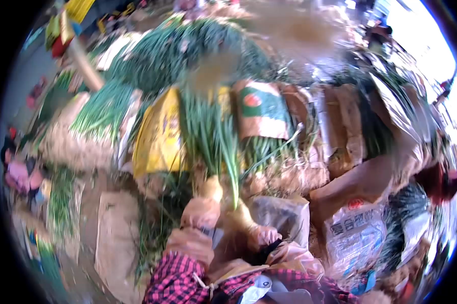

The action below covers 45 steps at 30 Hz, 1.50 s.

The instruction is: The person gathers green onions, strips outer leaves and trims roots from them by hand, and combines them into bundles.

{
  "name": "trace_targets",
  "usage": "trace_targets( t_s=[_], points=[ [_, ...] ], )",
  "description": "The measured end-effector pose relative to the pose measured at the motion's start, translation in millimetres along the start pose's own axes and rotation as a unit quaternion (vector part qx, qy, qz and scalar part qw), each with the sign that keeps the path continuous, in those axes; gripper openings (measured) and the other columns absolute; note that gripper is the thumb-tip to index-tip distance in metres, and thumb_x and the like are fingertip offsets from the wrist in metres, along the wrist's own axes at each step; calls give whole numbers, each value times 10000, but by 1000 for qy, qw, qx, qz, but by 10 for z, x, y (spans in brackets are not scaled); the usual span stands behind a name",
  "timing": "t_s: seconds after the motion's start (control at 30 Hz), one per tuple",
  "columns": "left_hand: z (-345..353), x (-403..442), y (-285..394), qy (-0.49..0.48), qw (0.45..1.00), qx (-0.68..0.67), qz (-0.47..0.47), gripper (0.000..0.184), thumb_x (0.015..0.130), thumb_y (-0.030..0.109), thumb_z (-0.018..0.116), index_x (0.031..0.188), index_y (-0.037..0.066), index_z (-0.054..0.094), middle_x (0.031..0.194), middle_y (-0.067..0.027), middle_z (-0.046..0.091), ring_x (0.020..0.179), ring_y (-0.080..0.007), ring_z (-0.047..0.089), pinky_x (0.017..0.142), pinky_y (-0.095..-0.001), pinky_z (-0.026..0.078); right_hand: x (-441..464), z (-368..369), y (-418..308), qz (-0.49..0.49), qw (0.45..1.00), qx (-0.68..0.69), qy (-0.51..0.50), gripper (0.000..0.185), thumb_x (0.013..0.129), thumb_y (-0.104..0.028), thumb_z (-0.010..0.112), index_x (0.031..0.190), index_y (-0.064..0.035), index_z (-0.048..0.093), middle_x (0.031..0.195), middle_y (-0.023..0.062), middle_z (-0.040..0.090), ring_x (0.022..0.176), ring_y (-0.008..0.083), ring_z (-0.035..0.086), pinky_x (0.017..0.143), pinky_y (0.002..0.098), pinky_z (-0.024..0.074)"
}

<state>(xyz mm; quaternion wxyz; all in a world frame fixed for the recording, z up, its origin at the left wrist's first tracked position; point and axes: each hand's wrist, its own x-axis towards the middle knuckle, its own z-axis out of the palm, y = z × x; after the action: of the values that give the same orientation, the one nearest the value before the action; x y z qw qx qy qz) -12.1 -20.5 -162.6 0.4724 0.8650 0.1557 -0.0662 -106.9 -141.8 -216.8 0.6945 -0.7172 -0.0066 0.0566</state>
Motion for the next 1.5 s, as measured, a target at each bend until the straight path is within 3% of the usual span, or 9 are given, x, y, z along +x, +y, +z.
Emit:
trace_targets(
  t_s=[0.1, 0.17, 0.37, 0.43, 0.53, 0.97, 1.0, 1.3, 1.5],
  points=[
    [35, -233, 33, 70, 957, 182, 213, 235, 838, 241, 559, 887, 13, 535, 753, -181, 612, 625, -308, 601, 579, -386, 477, -31, -20, -420, 93, 992, -78, 28, 433, 661, -4, 657, 1061, -43, 498, 858, 28, 578, 749, 134, 552, 673, 272, 477],
    [107, -328, -41, -48, 970, -226, 69, 172, 853, 206, 559, 942, 64, 521, 726, -35, 559, 567, -156, 549, 485, -283, 455, -8, 28, -413, 114, 992, -15, 41, 415, 668, -2, 646, 1055, -43, 501, 863, 34, 580, 754, 133, 554, 671, 270, 478],
    [-572, -1018, 112, -127, 838, -528, -54, 141, 883, 158, 534, 1010, 116, 490, 669, 32, 468, 517, -62, 436, 392, -215, 365, 46, 25, -155, 130, 985, 77, 88, 372, 671, -130, 709, 964, -26, 505, 770, 34, 547, 668, 131, 520, 610, 274, 461],
    [-923, -923, -219, -23, 898, -439, -21, 199, 865, 224, 566, 1018, 123, 489, 706, 3, 521, 555, -141, 504, 471, -264, 428, 41, -28, -279, 139, 988, 27, 59, 347, 693, -125, 685, 973, -23, 508, 766, 30, 548, 658, 136, 524, 605, 284, 462],
    [-1125, -830, -806, 274, 908, 316, 0, 639, 735, 382, 667, 1223, 64, 406, 1079, -198, 539, 948, -360, 544, 808, -438, 427, 89, -63, -225, 200, 955, 221, -10, 179, 774, -134, 641, 911, -49, 563, 712, 19, 544, 633, 125, 528, 562, 281, 452],
    [498, 211, -572, 100, 989, -106, 11, 578, 778, 434, 616, 1187, 49, 479, 1053, -157, 585, 949, -300, 575, 817, -393, 449, -4, -381, -302, 235, 846, 456, -144, 321, 836, -67, 560, 1154, -62, 518, 934, 30, 582, 773, 127, 561, 653, 270, 479],
    [460, 241, -611, 96, 989, -112, 2, 566, 783, 440, 608, 1177, 50, 490, 1045, -156, 591, 939, -299, 580, 808, -391, 452, 153, -408, 477, 67, 961, 213, -166, 306, 845, -75, 557, 1149, -62, 523, 906, 26, 588, 753, 125, 559, 631, 266, 472],
    [-1058, 240, -635, 107, 974, 199, 9, 446, 865, 468, 384, 1226, 224, 482, 935, -185, 621, 847, -388, 584, 735, -482, 440, 91, -267, -571, 148, 927, 325, -119, 172, 794, -159, 628, 919, -54, 571, 733, 14, 568, 668, 128, 530, 581, 262, 437],
    [-328, -372, -148, -152, 863, -481, -37, 253, 895, 245, 519, 1019, 38, 595, 860, -93, 648, 690, -163, 641, 601, -274, 536, 34, -252, -497, 257, 879, 371, -155, 147, 774, -94, 624, 906, -44, 587, 736, 25, 573, 635, 130, 533, 582, 252, 445]
  ],
)
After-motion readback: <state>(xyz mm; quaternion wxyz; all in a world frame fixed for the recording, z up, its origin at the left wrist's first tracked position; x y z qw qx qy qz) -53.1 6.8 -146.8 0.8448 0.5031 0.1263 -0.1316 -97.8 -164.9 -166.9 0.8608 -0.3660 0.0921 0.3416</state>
